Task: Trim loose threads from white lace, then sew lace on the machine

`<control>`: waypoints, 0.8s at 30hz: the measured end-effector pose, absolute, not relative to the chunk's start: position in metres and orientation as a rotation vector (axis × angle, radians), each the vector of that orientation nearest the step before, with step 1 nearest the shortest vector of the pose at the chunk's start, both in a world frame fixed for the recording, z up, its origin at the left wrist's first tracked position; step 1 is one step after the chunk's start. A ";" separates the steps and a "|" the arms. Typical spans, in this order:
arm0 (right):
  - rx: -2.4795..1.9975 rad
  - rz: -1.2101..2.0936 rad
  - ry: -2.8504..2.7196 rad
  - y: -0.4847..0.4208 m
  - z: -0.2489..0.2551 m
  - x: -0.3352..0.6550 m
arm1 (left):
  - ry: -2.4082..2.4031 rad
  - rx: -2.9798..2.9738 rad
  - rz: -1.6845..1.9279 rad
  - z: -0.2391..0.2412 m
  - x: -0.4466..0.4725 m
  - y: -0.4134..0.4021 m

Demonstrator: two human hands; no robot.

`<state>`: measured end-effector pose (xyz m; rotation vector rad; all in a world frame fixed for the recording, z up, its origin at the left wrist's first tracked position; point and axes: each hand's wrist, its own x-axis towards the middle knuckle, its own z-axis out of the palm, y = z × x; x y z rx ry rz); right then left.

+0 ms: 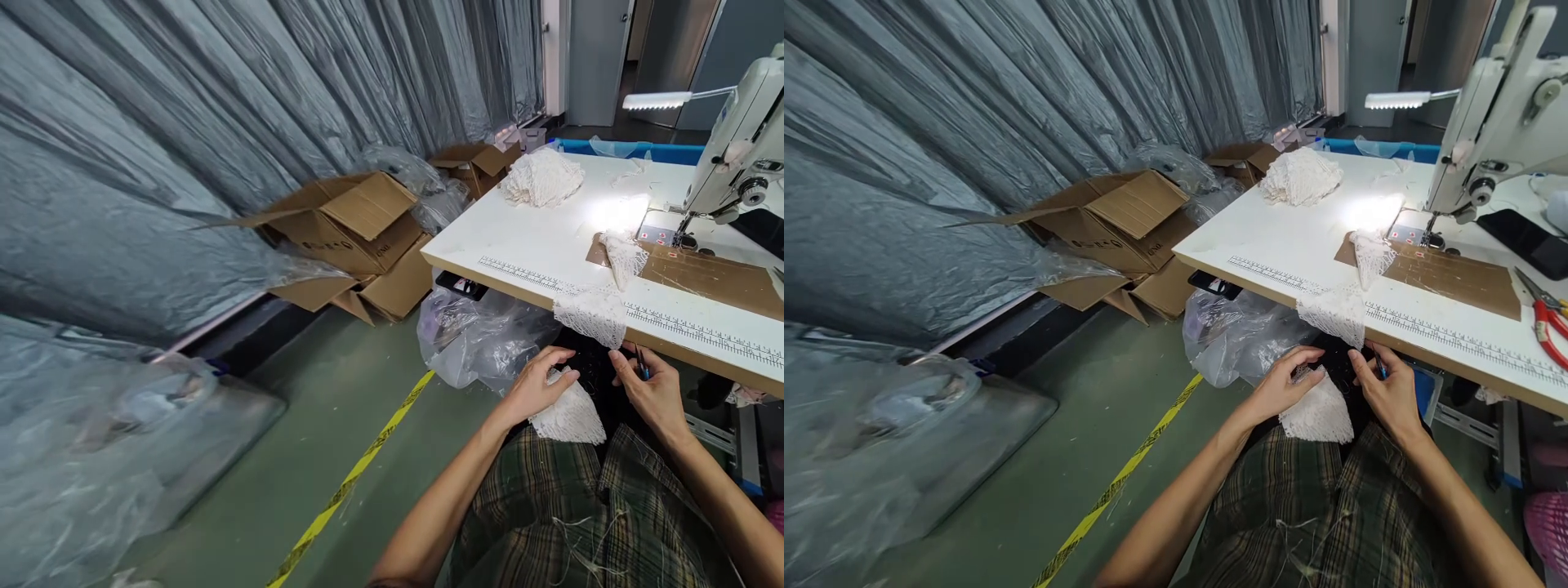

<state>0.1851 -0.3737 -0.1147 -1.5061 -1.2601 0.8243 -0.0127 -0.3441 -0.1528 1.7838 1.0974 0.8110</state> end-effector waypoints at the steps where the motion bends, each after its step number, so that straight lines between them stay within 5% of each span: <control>1: -1.487 0.828 -1.258 -0.372 -0.113 0.183 | 1.058 1.725 0.838 -0.149 -0.012 -0.343; 11: -1.142 1.064 -1.751 -0.425 -0.095 0.169 | 0.588 0.960 0.872 -0.136 0.001 -0.333; 24: -1.050 1.227 -2.124 -0.445 -0.083 0.183 | 0.506 1.191 0.536 -0.123 -0.004 -0.347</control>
